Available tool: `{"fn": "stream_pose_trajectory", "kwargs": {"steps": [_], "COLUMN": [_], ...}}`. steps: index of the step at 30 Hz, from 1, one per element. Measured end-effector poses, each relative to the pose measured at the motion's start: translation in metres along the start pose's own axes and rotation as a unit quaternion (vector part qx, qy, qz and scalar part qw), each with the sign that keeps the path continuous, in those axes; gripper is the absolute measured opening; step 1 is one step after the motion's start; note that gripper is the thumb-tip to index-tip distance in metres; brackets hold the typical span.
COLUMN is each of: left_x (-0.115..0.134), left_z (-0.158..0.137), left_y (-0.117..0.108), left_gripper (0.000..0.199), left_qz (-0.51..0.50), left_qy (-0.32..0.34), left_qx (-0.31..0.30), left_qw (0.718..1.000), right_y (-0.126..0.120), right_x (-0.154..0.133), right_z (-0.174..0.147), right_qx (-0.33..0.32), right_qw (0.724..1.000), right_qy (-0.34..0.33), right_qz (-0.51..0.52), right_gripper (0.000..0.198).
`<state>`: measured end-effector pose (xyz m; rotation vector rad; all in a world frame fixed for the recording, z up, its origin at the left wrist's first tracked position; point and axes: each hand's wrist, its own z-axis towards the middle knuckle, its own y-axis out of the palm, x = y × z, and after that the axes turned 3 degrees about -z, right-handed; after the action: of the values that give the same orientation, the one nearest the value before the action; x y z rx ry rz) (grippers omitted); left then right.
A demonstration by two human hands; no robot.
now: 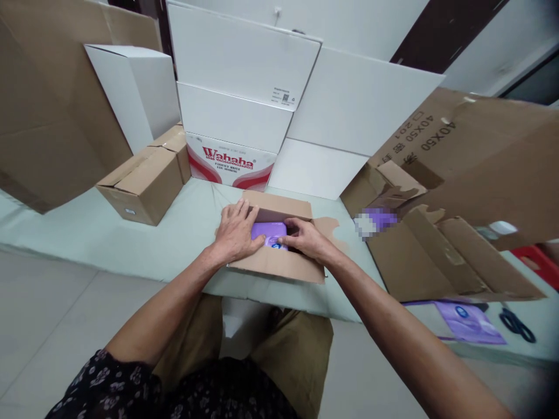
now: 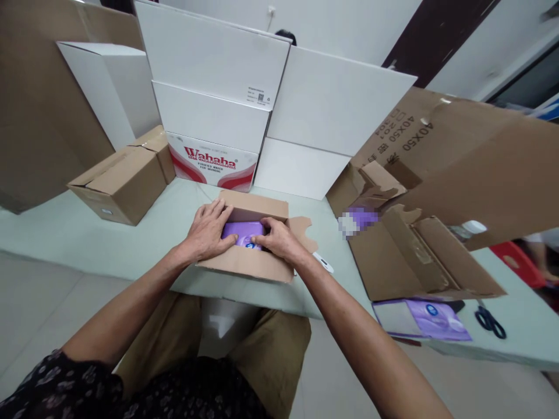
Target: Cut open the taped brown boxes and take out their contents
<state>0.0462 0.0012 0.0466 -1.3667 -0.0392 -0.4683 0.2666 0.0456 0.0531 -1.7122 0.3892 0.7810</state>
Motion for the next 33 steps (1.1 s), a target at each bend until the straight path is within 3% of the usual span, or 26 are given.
{"fn": "stream_pose_trajectory", "kwargs": {"steps": [3,6,8,11,16,22,33], "left_x": [0.0,0.0,0.0,-0.001,-0.003,-0.003,-0.001], "left_z": [0.0,0.0,0.0,0.0,0.0,0.0,0.0], "left_y": [0.0,0.0,0.0,0.001,0.003,0.002,0.001], "left_gripper": [0.075,0.076,0.076,0.076,0.072,0.072,0.073], "left_qz": [0.009,0.015,0.016,0.015,0.005,0.003,0.013], "left_qy": [-0.004,-0.006,-0.005,-0.002,0.002,-0.002,-0.003], "left_qx": [0.002,0.0,-0.003,-0.002,0.013,0.005,0.004], "left_qw": [1.0,1.0,1.0,1.0,1.0,1.0,1.0], "right_y": [0.0,0.0,0.0,0.0,-0.001,0.004,0.005], "right_x": [-0.006,-0.016,-0.022,-0.029,-0.028,-0.019,-0.023], "right_z": [-0.002,-0.004,-0.005,-0.006,-0.001,0.005,0.006], "right_qx": [-0.008,-0.025,-0.034,-0.038,-0.033,-0.021,-0.035], "right_qw": [1.0,0.987,0.972,0.966,0.971,0.985,0.982], "right_qy": [0.021,0.05,0.072,0.093,0.117,0.154,0.172], "right_qz": [-0.007,-0.148,-0.222,-0.239,-0.204,-0.075,0.065], "right_gripper": [0.044,0.028,0.029,0.033,0.036,0.023,0.033]}}
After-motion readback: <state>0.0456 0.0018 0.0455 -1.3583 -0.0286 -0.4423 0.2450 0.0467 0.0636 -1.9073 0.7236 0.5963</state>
